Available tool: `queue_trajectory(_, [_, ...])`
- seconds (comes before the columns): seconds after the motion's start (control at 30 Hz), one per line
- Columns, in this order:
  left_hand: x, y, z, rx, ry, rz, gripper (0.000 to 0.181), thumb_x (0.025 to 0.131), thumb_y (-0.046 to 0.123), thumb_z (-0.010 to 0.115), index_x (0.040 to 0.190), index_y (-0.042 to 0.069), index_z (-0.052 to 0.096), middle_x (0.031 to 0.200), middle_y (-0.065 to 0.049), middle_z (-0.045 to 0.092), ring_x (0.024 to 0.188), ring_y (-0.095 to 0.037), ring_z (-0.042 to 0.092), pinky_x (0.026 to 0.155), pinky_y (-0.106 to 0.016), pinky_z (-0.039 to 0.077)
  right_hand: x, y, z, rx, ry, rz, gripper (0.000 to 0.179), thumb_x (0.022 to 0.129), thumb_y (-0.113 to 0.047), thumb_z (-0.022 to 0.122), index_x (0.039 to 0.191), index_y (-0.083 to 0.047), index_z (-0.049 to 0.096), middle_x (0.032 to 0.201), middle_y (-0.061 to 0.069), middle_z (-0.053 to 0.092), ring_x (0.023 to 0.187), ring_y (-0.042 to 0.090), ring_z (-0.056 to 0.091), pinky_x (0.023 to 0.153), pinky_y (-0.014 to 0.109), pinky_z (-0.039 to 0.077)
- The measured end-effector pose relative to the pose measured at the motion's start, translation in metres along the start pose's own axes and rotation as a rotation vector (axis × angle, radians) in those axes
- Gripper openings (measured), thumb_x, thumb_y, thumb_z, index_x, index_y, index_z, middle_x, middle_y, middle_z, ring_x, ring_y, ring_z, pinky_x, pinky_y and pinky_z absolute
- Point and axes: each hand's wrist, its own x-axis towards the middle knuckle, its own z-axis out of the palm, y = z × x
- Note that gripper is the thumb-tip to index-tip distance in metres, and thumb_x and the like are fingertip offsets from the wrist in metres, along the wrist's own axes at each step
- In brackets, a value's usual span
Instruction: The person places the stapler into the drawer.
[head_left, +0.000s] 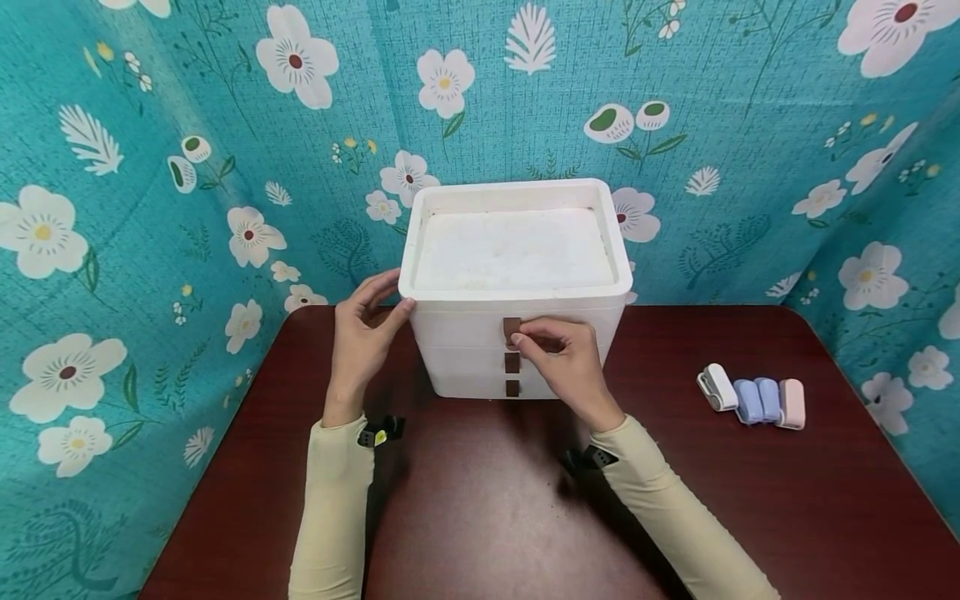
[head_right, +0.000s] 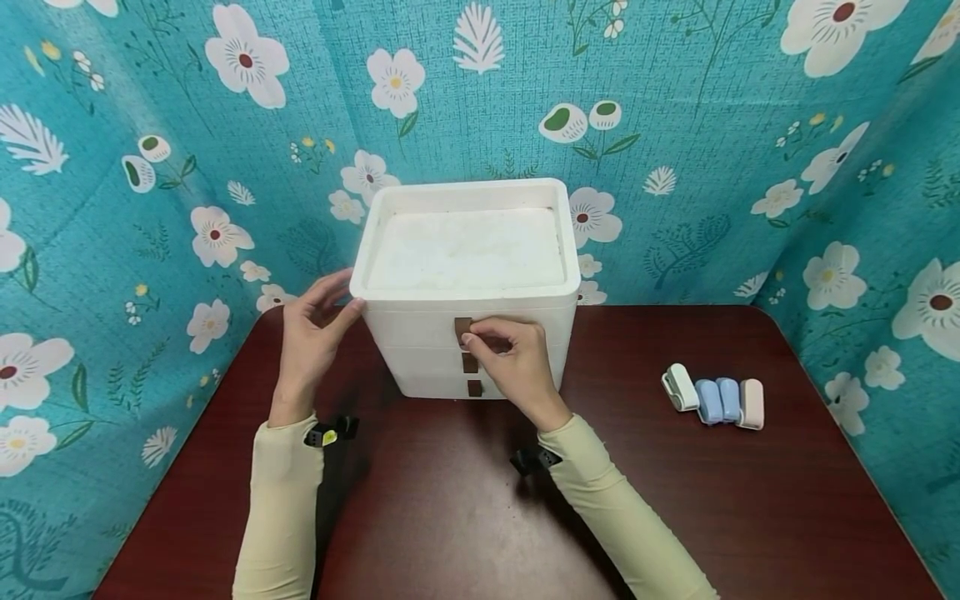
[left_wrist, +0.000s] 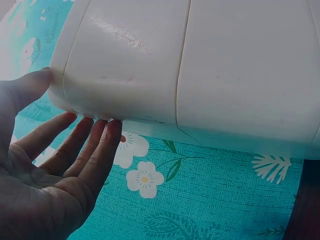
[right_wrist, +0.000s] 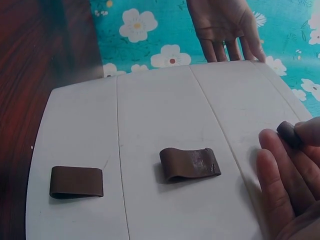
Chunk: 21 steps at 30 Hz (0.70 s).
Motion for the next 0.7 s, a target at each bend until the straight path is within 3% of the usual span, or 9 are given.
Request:
queue_trajectory(0.13, [-0.0008, 0.0006, -0.0007, -0.002, 0.004, -0.005, 0.044, 0.096, 0.015, 0.076, 0.139, 0.011, 0.067, 0.141, -0.008, 0.067, 0.128, -0.026, 0.068, 0.101, -0.041, 0.061, -0.0006, -0.0001, 0.0007, 0.002, -0.005, 0.008, 0.006, 0.094, -0.006, 0.076, 0.098, -0.004, 0.081, 0.089, 0.016, 0.081, 0.082, 0.001, 0.076, 0.074, 0.017, 0.062])
queue_trajectory(0.37, [-0.0020, 0.0007, -0.0003, -0.002, 0.004, -0.004, 0.044, 0.096, 0.014, 0.076, 0.140, 0.010, 0.067, 0.140, -0.009, 0.067, 0.128, -0.027, 0.068, 0.098, -0.027, 0.061, -0.0040, 0.0026, 0.0015, -0.020, 0.008, 0.037, 0.007, 0.094, -0.009, 0.077, 0.099, -0.005, 0.081, 0.089, 0.013, 0.081, 0.081, 0.002, 0.075, 0.073, 0.016, 0.061])
queue_trajectory(0.57, [-0.0014, 0.0012, -0.0001, 0.006, 0.004, -0.004, 0.044, 0.096, 0.014, 0.076, 0.139, 0.011, 0.067, 0.141, -0.009, 0.067, 0.128, -0.027, 0.068, 0.100, -0.035, 0.061, -0.0069, 0.0050, -0.0004, -0.002, -0.006, 0.062, 0.010, 0.095, -0.009, 0.077, 0.103, -0.004, 0.080, 0.091, 0.015, 0.081, 0.081, 0.006, 0.078, 0.074, 0.018, 0.062])
queue_trajectory(0.7, [-0.0004, 0.0016, -0.0004, 0.005, 0.003, 0.003, 0.044, 0.096, 0.016, 0.077, 0.139, 0.013, 0.068, 0.139, -0.008, 0.068, 0.127, -0.024, 0.069, 0.098, -0.033, 0.062, -0.0090, 0.0047, -0.0044, 0.050, -0.019, 0.078, 0.009, 0.094, -0.005, 0.076, 0.102, 0.000, 0.079, 0.091, 0.019, 0.080, 0.081, 0.007, 0.078, 0.076, 0.021, 0.064])
